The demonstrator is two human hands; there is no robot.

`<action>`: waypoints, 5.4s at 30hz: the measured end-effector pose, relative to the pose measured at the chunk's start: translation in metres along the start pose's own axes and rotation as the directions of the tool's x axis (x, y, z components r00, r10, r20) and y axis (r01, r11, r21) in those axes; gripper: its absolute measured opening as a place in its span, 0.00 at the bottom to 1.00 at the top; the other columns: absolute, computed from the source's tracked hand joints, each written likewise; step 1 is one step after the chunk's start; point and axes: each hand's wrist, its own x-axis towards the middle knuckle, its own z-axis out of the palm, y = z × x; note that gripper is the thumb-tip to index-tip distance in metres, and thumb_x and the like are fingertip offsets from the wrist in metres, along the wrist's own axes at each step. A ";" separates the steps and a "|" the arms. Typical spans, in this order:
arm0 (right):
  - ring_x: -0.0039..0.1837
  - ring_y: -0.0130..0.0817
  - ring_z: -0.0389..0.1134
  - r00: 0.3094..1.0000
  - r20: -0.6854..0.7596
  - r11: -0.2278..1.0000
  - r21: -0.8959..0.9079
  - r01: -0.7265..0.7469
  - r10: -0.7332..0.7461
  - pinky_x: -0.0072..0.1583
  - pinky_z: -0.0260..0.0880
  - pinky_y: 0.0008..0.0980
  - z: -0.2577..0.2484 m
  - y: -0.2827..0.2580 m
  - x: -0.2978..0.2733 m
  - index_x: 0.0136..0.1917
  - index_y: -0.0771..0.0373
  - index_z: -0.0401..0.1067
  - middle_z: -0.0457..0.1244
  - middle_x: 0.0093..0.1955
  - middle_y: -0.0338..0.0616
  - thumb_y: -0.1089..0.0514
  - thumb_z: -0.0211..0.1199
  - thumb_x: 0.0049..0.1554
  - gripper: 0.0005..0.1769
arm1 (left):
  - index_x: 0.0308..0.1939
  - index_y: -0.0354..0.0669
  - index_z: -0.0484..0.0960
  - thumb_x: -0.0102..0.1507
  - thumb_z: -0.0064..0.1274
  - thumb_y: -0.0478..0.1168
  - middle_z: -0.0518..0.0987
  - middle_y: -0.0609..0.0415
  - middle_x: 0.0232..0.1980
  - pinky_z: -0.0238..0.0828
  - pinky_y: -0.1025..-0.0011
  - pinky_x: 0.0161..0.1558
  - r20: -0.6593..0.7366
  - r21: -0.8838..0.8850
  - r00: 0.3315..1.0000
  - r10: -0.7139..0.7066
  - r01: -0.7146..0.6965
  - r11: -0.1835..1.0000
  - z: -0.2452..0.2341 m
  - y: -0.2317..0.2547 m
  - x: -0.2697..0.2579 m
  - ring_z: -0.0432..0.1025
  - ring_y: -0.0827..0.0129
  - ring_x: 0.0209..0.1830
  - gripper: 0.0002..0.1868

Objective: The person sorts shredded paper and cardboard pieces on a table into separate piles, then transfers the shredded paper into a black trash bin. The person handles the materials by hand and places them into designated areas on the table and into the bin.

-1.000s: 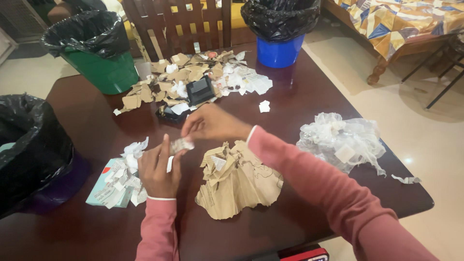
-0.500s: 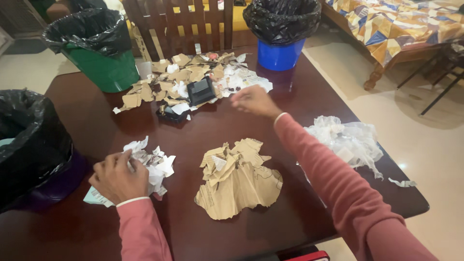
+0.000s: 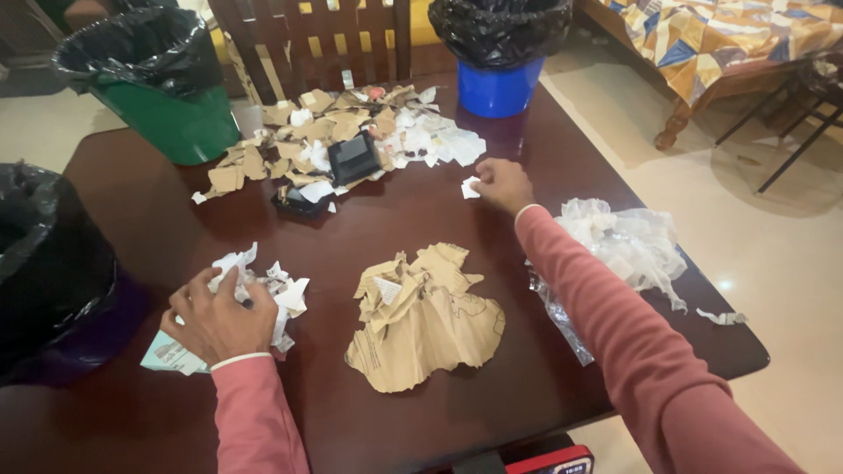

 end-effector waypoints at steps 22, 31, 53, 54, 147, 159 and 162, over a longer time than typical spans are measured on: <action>0.40 0.31 0.74 0.948 0.133 0.939 0.233 0.252 -0.288 0.46 0.74 0.29 0.007 -0.034 -0.009 0.54 0.62 0.80 0.72 0.41 0.43 0.61 0.69 0.55 0.12 | 0.46 0.50 0.89 0.66 0.64 0.38 0.80 0.62 0.50 0.60 0.60 0.59 -0.137 -0.437 0.980 0.145 -0.191 0.879 -0.006 0.042 0.002 0.70 0.62 0.54 0.05; 0.50 0.23 0.73 0.735 0.218 0.606 0.732 0.312 -0.642 0.50 0.79 0.23 -0.054 -0.171 -0.094 0.56 0.70 0.73 0.69 0.49 0.41 0.64 0.68 0.58 0.14 | 0.57 0.41 0.86 0.63 0.68 0.37 0.83 0.57 0.42 0.64 0.64 0.49 -0.167 -0.705 0.954 0.248 -0.291 0.646 -0.050 0.090 0.025 0.75 0.65 0.42 0.18; 0.46 0.27 0.73 0.974 0.015 0.605 0.786 0.127 -0.224 0.48 0.79 0.24 -0.060 -0.098 -0.156 0.56 0.68 0.76 0.71 0.49 0.45 0.64 0.68 0.60 0.11 | 0.48 0.34 0.85 0.66 0.65 0.28 0.82 0.48 0.46 0.72 0.67 0.45 -0.096 -0.745 0.992 0.082 -0.126 0.655 -0.068 0.038 0.010 0.77 0.64 0.39 0.07; 0.45 0.26 0.73 0.983 -0.018 0.633 0.763 0.132 -0.183 0.47 0.78 0.24 -0.058 -0.085 -0.159 0.54 0.68 0.76 0.71 0.49 0.44 0.64 0.68 0.59 0.10 | 0.48 0.36 0.86 0.66 0.66 0.30 0.82 0.49 0.45 0.72 0.67 0.45 -0.081 -0.722 0.995 0.062 -0.101 0.685 -0.064 0.026 0.010 0.77 0.65 0.39 0.07; 0.41 0.33 0.76 0.944 0.192 0.866 0.478 0.147 -0.267 0.43 0.77 0.30 -0.041 -0.019 -0.050 0.54 0.63 0.67 0.69 0.42 0.44 0.62 0.54 0.64 0.06 | 0.38 0.45 0.87 0.54 0.56 0.25 0.82 0.56 0.44 0.75 0.68 0.39 0.045 -0.767 0.989 0.138 -0.054 0.640 0.035 0.080 -0.012 0.77 0.62 0.42 0.13; 0.44 0.33 0.76 0.819 -0.052 0.749 0.375 0.547 -0.572 0.47 0.76 0.29 -0.045 -0.080 -0.088 0.52 0.66 0.72 0.71 0.42 0.46 0.67 0.57 0.60 0.06 | 0.56 0.48 0.84 0.61 0.59 0.30 0.81 0.54 0.44 0.73 0.69 0.35 -0.084 -0.729 0.981 0.177 -0.182 0.660 0.013 0.092 -0.001 0.76 0.63 0.37 0.19; 0.47 0.42 0.74 0.698 -0.108 0.675 0.189 0.713 -0.707 0.49 0.75 0.36 -0.051 -0.102 -0.106 0.51 0.67 0.74 0.70 0.45 0.49 0.68 0.60 0.59 0.07 | 0.62 0.47 0.80 0.61 0.61 0.34 0.81 0.53 0.44 0.74 0.65 0.38 -0.188 -0.637 0.941 0.282 -0.335 0.694 -0.004 0.099 0.008 0.75 0.62 0.37 0.24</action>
